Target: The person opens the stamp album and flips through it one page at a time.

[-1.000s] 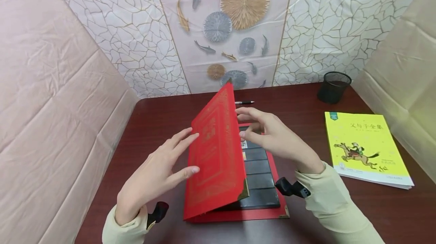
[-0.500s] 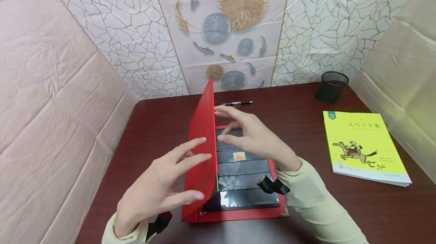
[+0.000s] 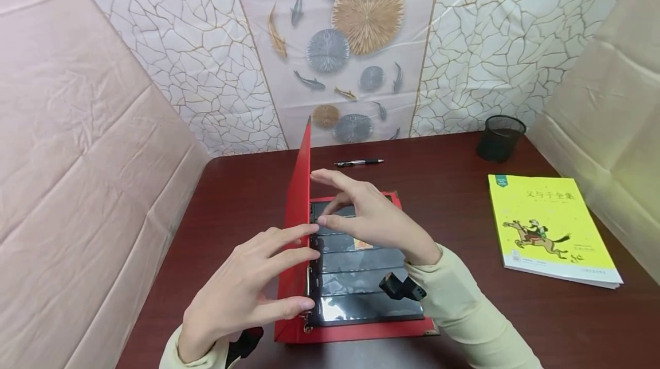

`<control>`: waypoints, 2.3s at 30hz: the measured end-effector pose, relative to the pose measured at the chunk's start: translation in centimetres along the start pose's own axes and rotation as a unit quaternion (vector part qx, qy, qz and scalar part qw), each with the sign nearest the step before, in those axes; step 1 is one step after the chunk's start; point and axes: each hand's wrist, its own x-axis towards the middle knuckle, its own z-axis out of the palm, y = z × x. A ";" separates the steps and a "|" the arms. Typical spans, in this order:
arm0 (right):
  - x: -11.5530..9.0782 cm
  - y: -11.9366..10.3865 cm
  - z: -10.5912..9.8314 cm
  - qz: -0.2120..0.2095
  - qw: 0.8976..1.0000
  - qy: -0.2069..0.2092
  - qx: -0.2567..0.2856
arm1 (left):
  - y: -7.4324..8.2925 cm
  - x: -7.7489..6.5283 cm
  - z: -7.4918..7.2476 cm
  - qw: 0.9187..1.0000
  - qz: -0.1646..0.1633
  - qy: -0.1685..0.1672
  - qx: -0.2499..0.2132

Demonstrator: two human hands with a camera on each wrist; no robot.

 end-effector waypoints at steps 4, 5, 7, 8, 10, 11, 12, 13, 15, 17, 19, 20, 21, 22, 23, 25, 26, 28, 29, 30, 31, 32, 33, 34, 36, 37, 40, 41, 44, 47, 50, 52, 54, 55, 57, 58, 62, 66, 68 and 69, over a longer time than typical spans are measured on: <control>0.5 0.6 0.3 -0.004 1.000 0.003 -0.007 | 0.0 -0.5 -0.3 1.000 -0.017 -0.001 -0.001; 0.6 0.8 0.3 -0.002 1.000 0.007 -0.012 | 0.0 -0.7 -0.4 1.000 -0.024 -0.002 -0.003; 0.7 1.3 0.3 0.007 0.999 0.015 -0.028 | 0.1 -1.0 -0.6 0.999 -0.035 -0.001 -0.003; 0.7 1.7 0.2 0.014 0.999 0.021 -0.040 | 0.1 -1.1 -0.7 0.999 -0.040 0.000 -0.002; 0.8 2.5 0.1 0.029 0.997 0.033 -0.064 | 0.1 -1.4 -0.9 0.999 -0.045 0.003 0.003; 0.8 2.9 0.1 0.037 0.996 0.039 -0.077 | 0.1 -1.5 -1.1 0.999 -0.045 0.005 0.006; 0.8 3.4 0.0 0.045 0.994 0.044 -0.090 | 0.1 -1.7 -1.2 0.999 -0.047 0.007 0.007; 0.8 3.9 -0.1 0.051 0.992 0.048 -0.105 | 0.0 -1.8 -1.3 0.999 -0.048 0.009 0.008; 0.9 5.1 -0.2 0.064 0.988 0.056 -0.127 | 0.0 -2.2 -1.5 0.998 -0.054 0.012 0.007; 1.0 6.3 -0.5 0.079 0.984 0.060 -0.146 | 0.0 -2.5 -1.7 0.998 -0.064 0.017 0.007; 1.0 7.5 -0.7 0.097 0.981 0.059 -0.156 | 0.0 -2.8 -2.0 0.997 -0.074 0.020 0.009; 1.0 8.2 -0.8 0.107 0.980 0.058 -0.159 | 0.0 -3.0 -2.1 0.997 -0.079 0.022 0.010; 0.9 8.7 -1.0 0.116 0.978 0.056 -0.162 | 0.0 -3.1 -2.2 0.996 -0.085 0.024 0.010; 0.8 9.3 -1.1 0.126 0.977 0.054 -0.163 | 0.0 -3.2 -2.3 0.996 -0.090 0.025 0.010; 0.7 9.9 -1.2 0.135 0.976 0.051 -0.165 | 0.0 -3.3 -2.5 0.995 -0.095 0.026 0.011; 0.5 10.9 -1.3 0.148 0.974 0.044 -0.168 | 0.1 -3.5 -2.7 0.994 -0.106 0.029 0.011; 0.4 11.4 -1.4 0.153 0.972 0.040 -0.171 | 0.1 -3.7 -2.8 0.993 -0.110 0.032 0.011; 0.2 12.3 -1.5 0.163 0.970 0.033 -0.177 | 0.2 -4.0 -3.1 0.992 -0.118 0.037 0.015; 0.1 12.7 -1.5 0.165 0.969 0.029 -0.180 | 0.2 -4.1 -3.2 0.992 -0.119 0.041 0.016; 0.0 13.2 -1.5 0.169 0.968 0.027 -0.182 | 0.1 -4.2 -3.3 0.992 -0.119 0.045 0.018; 0.0 13.6 -1.5 0.172 0.967 0.025 -0.185 | 0.1 -4.4 -3.4 0.992 -0.118 0.050 0.021; 0.0 14.0 -1.6 0.174 0.966 0.022 -0.188 | 0.0 -4.5 -3.5 0.991 -0.116 0.056 0.023; 0.0 14.4 -1.6 0.176 0.966 0.020 -0.190 | 0.0 -4.6 -3.7 0.991 -0.115 0.061 0.025; -0.1 14.8 -1.6 0.178 0.965 0.017 -0.191 | -0.1 -4.8 -3.8 0.991 -0.114 0.066 0.026; -0.1 15.6 -1.7 0.183 0.963 0.011 -0.197 | -0.2 -5.0 -4.0 0.990 -0.118 0.075 0.026; -0.2 16.0 -1.8 0.187 0.962 0.007 -0.199 | -0.3 -5.2 -4.0 0.989 -0.126 0.077 0.026; -0.4 16.9 -2.0 0.207 0.955 -0.004 -0.211 | -0.3 -5.7 -4.3 0.984 -0.157 0.077 0.021; -0.5 17.2 -2.1 0.216 0.953 -0.007 -0.213 | -0.3 -5.8 -4.4 0.982 -0.169 0.077 0.018; -0.7 17.8 -2.3 0.239 0.947 -0.015 -0.213 | -0.3 -6.5 -4.5 0.977 -0.193 0.085 0.005; -0.8 18.6 -2.3 0.254 0.944 -0.030 -0.209 | -0.4 -7.0 -4.6 0.976 -0.188 0.112 -0.005; -0.9 19.4 -2.1 0.260 0.941 -0.047 -0.210 | -0.6 -7.6 -4.7 0.974 -0.177 0.142 0.003; -1.0 19.9 -2.0 0.263 0.939 -0.054 -0.213 | -0.7 -8.0 -4.8 0.972 -0.178 0.156 0.011; -1.1 20.3 -1.8 0.268 0.938 -0.060 -0.212 | -0.9 -8.4 -4.8 0.969 -0.182 0.167 0.020; -1.2 20.5 -1.8 0.272 0.937 -0.062 -0.212 | -0.9 -8.6 -4.9 0.967 -0.187 0.172 0.023; -1.4 20.8 -1.6 0.279 0.934 -0.069 -0.212 | -1.0 -9.1 -4.9 0.963 -0.198 0.179 0.031; -1.4 20.8 -1.6 0.281 0.933 -0.072 -0.214 | -1.0 -9.3 -5.0 0.961 -0.208 0.181 0.033; -1.6 21.0 -1.3 0.283 0.928 -0.079 -0.228 | -1.0 -10.2 -5.2 0.952 -0.237 0.190 0.041; -1.7 21.1 -1.2 0.285 0.925 -0.081 -0.237 | -1.3 -11.2 -5.3 0.948 -0.234 0.209 0.049; -1.7 21.1 -1.1 0.292 0.923 -0.081 -0.237 | -1.5 -11.7 -5.3 0.946 -0.234 0.217 0.056; -1.7 21.2 -1.1 0.294 0.922 -0.081 -0.239 | -1.6 -12.0 -5.3 0.945 -0.236 0.220 0.060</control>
